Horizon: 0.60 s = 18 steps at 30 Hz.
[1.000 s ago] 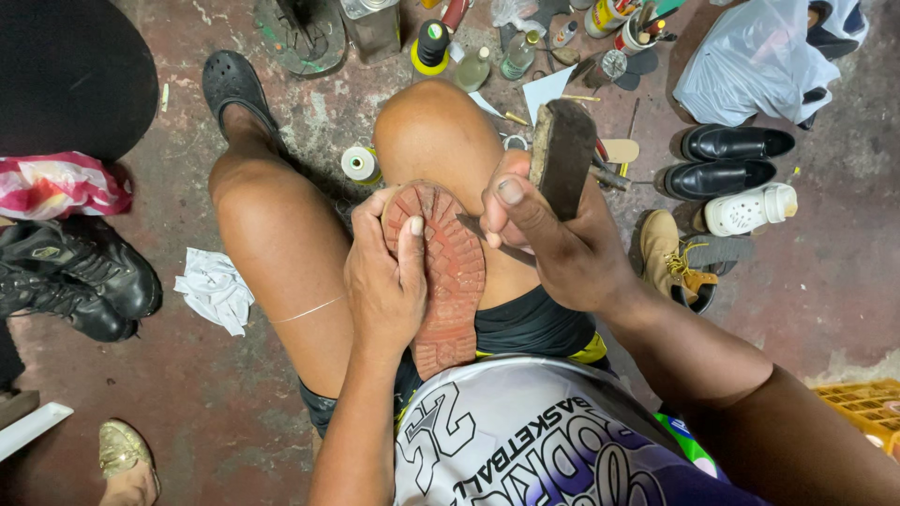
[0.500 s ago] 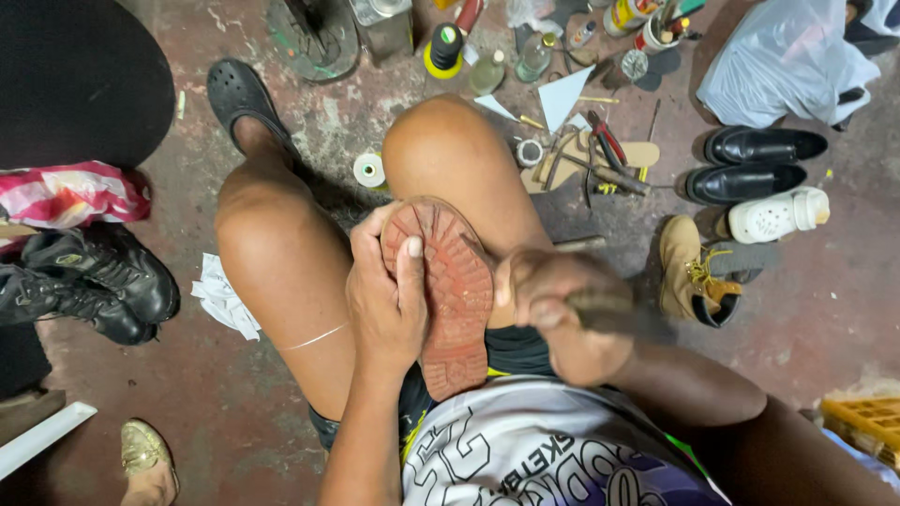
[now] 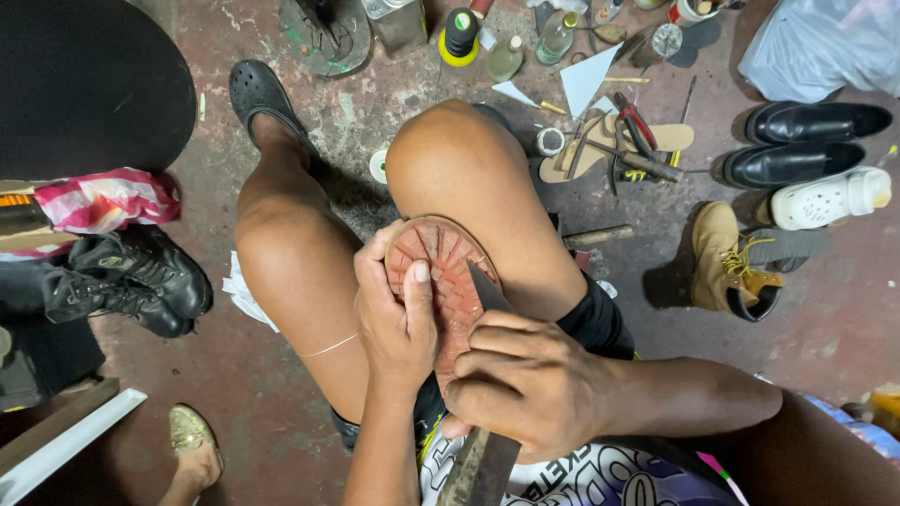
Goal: The person carves a shoe sole with a knife and pulls off pieces of rubber by hand.
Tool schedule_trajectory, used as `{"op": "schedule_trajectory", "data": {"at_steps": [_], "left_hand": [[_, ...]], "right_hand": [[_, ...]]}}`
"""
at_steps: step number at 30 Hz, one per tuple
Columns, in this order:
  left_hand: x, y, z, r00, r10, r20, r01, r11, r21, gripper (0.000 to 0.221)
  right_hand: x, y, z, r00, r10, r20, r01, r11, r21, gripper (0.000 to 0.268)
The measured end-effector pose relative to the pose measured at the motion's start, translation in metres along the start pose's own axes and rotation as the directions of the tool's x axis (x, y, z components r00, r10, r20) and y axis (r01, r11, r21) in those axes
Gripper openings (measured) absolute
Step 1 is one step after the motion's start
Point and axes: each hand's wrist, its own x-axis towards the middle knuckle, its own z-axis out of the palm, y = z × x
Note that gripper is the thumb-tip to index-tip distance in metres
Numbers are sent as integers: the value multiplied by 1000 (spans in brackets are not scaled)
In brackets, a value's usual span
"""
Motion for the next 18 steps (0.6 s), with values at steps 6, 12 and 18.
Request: {"op": "schedule_trajectory", "data": {"at_steps": [6, 12, 18], "left_hand": [[1, 0, 1, 1000, -8, 2, 8, 1000, 0, 39], [2, 2, 2, 1000, 4, 7, -4, 999, 31, 39], [3, 2, 2, 1000, -9, 11, 8, 999, 52, 39]], "right_hand": [[3, 1, 2, 995, 16, -101, -16, 1000, -2, 29], [5, 4, 5, 989, 32, -142, -30, 999, 19, 27], [11, 6, 1, 993, 60, -102, -58, 998, 29, 26]]}}
